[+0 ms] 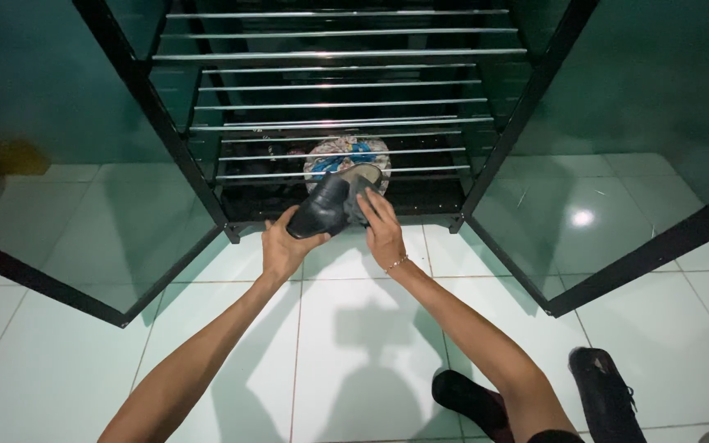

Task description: The person picks up a black shoe from the floor, wipes it with a cloth, and places it on a metal shoe rack. They repeat this process with another black shoe, wiping it thoroughly before placing it on the rack.

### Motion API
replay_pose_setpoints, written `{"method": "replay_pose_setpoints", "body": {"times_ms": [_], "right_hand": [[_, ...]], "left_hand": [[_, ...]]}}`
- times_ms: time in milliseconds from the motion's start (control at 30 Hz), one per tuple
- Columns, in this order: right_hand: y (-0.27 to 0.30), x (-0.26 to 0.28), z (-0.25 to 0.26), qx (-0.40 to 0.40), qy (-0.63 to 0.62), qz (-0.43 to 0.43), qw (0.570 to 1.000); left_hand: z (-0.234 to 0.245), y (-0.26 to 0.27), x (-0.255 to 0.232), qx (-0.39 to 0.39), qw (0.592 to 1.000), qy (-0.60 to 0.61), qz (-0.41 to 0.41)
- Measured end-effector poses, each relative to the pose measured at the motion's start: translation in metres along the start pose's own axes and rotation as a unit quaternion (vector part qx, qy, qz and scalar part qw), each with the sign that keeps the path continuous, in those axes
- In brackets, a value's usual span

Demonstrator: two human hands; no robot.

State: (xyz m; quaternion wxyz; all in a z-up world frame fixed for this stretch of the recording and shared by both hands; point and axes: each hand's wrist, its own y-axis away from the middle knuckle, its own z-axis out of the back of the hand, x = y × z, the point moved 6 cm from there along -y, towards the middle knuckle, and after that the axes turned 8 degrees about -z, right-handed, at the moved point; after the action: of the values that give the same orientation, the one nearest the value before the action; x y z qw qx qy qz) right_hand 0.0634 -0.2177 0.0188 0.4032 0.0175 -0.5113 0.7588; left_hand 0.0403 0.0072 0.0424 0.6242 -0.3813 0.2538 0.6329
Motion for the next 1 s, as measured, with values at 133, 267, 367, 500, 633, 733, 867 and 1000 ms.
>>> {"method": "replay_pose_setpoints", "body": {"times_ms": [133,267,367,500,633,733,867,1000], "right_hand": [[0.016,0.021,-0.010,0.000,0.014,0.074,0.997],[0.013,-0.008,-0.010,0.000,0.021,0.037,0.999],[0.010,-0.058,-0.004,-0.019,0.004,-0.043,0.999],[0.012,-0.109,0.005,-0.076,-0.073,-0.215,0.971],[0.034,-0.117,-0.006,-0.133,-0.052,-0.279,0.950],[0.037,-0.122,-0.009,-0.179,-0.026,-0.262,0.948],[0.029,-0.089,0.002,-0.160,-0.003,-0.221,0.962],[0.043,-0.064,-0.017,-0.090,-0.036,-0.145,0.985]], "left_hand": [[0.000,-0.001,0.005,-0.004,1.000,0.009,0.018],[0.004,0.004,0.004,0.002,0.999,0.035,0.017],[0.000,0.007,0.011,0.005,1.000,0.030,-0.008],[0.002,0.019,0.005,0.017,0.998,0.041,-0.045],[-0.011,0.024,0.009,0.041,0.999,0.020,-0.001],[-0.016,0.026,0.001,0.042,0.996,0.064,0.042],[-0.024,0.028,-0.002,0.039,0.994,0.070,0.070],[-0.029,0.025,0.007,-0.002,0.989,0.115,0.097]]}}
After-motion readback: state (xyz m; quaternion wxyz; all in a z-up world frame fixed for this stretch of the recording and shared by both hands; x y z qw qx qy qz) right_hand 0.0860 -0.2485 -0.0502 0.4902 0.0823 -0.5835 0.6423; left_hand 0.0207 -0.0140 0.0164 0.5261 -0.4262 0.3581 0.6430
